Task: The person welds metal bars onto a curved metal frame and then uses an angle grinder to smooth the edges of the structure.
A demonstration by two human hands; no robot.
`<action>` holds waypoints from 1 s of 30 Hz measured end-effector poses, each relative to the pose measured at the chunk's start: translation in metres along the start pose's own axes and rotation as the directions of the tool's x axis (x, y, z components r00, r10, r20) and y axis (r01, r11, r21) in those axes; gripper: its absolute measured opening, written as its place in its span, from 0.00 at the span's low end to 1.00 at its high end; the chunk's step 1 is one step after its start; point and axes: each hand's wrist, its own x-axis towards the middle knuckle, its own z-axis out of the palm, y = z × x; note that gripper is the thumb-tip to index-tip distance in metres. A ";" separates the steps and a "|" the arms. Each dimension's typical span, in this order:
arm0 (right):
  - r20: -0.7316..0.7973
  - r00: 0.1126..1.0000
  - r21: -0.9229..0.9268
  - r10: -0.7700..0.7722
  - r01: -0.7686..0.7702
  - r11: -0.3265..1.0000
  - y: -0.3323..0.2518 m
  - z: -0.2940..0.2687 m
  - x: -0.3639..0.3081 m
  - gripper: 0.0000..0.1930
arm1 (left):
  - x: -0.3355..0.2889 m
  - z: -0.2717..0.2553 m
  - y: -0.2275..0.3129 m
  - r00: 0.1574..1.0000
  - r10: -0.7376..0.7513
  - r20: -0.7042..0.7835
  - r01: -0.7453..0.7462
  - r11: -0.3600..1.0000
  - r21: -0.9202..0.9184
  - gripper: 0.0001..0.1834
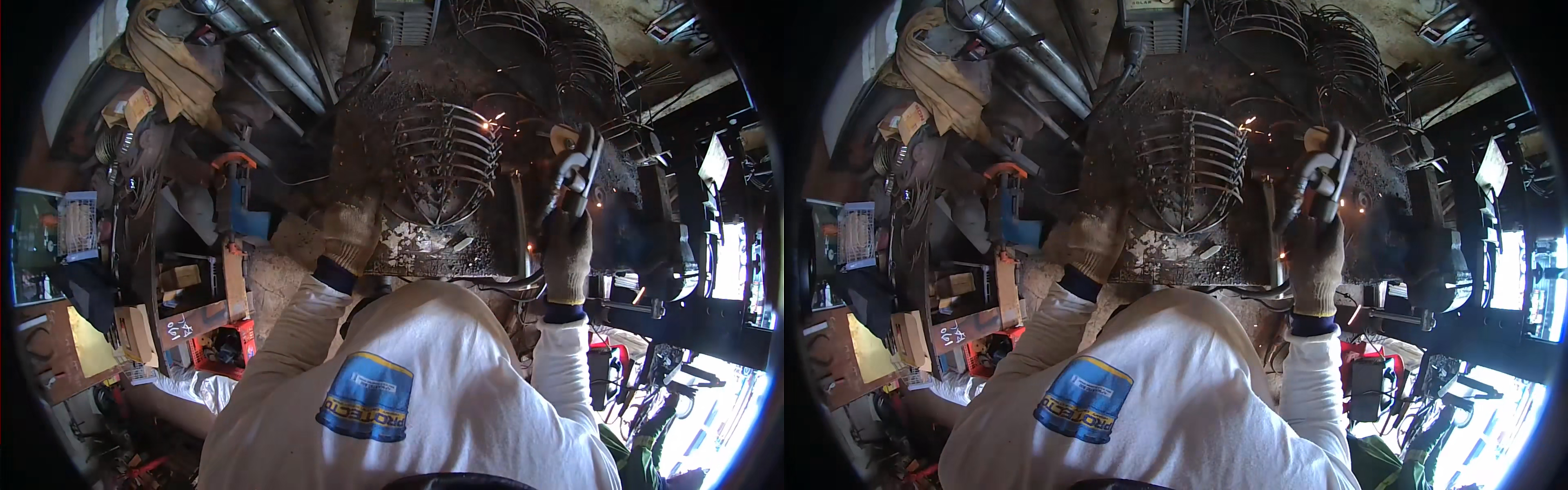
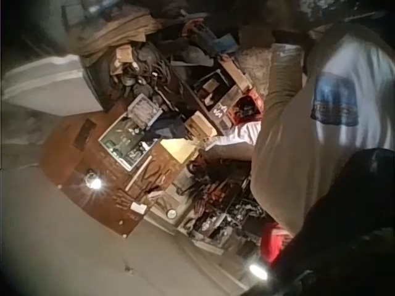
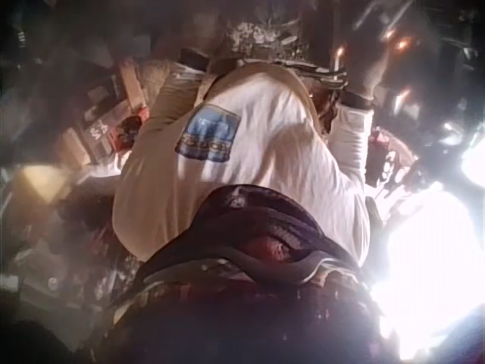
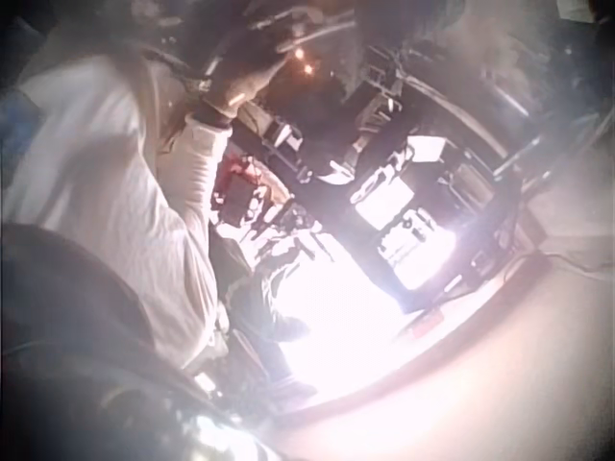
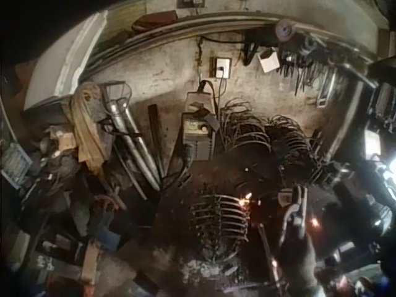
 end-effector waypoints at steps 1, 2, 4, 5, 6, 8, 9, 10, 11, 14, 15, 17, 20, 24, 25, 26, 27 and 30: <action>0.000 0.996 -0.158 -0.088 0.087 0.984 -0.001 0.001 0.004 0.17 | 0.001 -0.001 0.001 0.999 -0.021 0.035 0.021 1.000 0.002 0.22; 0.010 0.989 -0.258 -0.146 0.143 0.955 0.002 0.000 0.006 0.21 | 0.001 -0.001 0.002 0.997 -0.042 0.070 0.041 0.999 0.004 0.22; 0.014 0.980 -0.362 -0.200 0.192 0.912 0.004 -0.001 0.005 0.25 | 0.000 0.000 0.002 0.998 -0.040 0.045 0.041 0.999 -0.016 0.22; 0.014 0.979 -0.388 -0.205 0.194 0.901 0.000 0.003 0.002 0.25 | -0.001 0.001 0.002 0.999 -0.045 0.019 0.046 0.998 -0.031 0.21; 0.013 0.978 -0.413 -0.209 0.196 0.889 -0.002 0.006 0.001 0.25 | -0.002 0.001 0.001 0.999 -0.044 0.020 0.045 0.998 -0.040 0.21; 0.033 0.986 -0.367 -0.161 0.162 0.916 -0.005 0.008 0.001 0.25 | -0.004 0.000 0.001 0.993 -0.075 0.086 0.072 0.997 0.041 0.22; 0.044 0.989 -0.382 -0.143 0.149 0.912 -0.005 0.005 0.004 0.25 | -0.003 0.000 0.004 0.994 -0.074 0.086 0.072 0.997 0.031 0.22; 0.057 0.991 -0.390 -0.123 0.135 0.911 -0.004 0.005 0.006 0.25 | -0.001 -0.003 0.005 0.990 -0.090 0.107 0.086 0.995 0.045 0.22; 0.054 0.991 -0.391 -0.122 0.133 0.911 -0.004 0.004 0.007 0.25 | 0.000 -0.004 0.006 0.986 -0.107 0.127 0.100 0.993 0.060 0.22; 0.034 0.989 -0.468 -0.145 0.144 0.872 -0.003 0.006 0.011 0.27 | -0.003 0.000 0.004 0.992 -0.088 0.090 0.084 0.995 0.054 0.23; 0.047 0.986 -0.438 -0.162 0.166 0.883 -0.003 0.008 0.013 0.28 | -0.004 0.000 0.004 0.992 -0.087 0.091 0.082 0.995 0.053 0.23; 0.055 0.983 -0.408 -0.175 0.183 0.894 0.004 0.009 0.017 0.29 | -0.001 -0.007 0.007 0.982 -0.110 0.153 0.097 0.991 0.094 0.21; 0.075 0.977 -0.454 -0.200 0.212 0.866 0.009 0.010 0.020 0.29 | -0.006 -0.005 0.003 0.946 -0.178 0.270 0.161 0.983 0.085 0.20; 0.190 0.868 -0.642 -0.459 0.464 0.611 0.032 -0.006 0.012 0.22 | -0.006 0.003 -0.008 0.991 -0.071 0.109 0.084 0.989 -0.121 0.15; 0.282 0.703 -0.683 -0.653 0.625 0.377 0.037 -0.009 0.012 0.22 | -0.002 0.005 -0.009 0.998 -0.032 0.049 0.043 0.972 -0.229 0.16; 0.311 0.696 -0.718 -0.647 0.619 0.320 0.041 -0.011 0.015 0.21 | -0.004 0.003 -0.010 0.998 -0.041 0.049 0.050 0.978 -0.204 0.16; 0.321 0.710 -0.734 -0.627 0.605 0.309 0.045 -0.013 0.016 0.20 | -0.004 0.002 -0.009 0.997 -0.047 0.067 0.058 0.983 -0.172 0.17; 0.324 0.791 -0.778 -0.520 0.535 0.329 0.034 -0.008 0.017 0.18 | -0.004 -0.009 0.000 0.977 -0.120 0.179 0.122 0.993 -0.002 0.19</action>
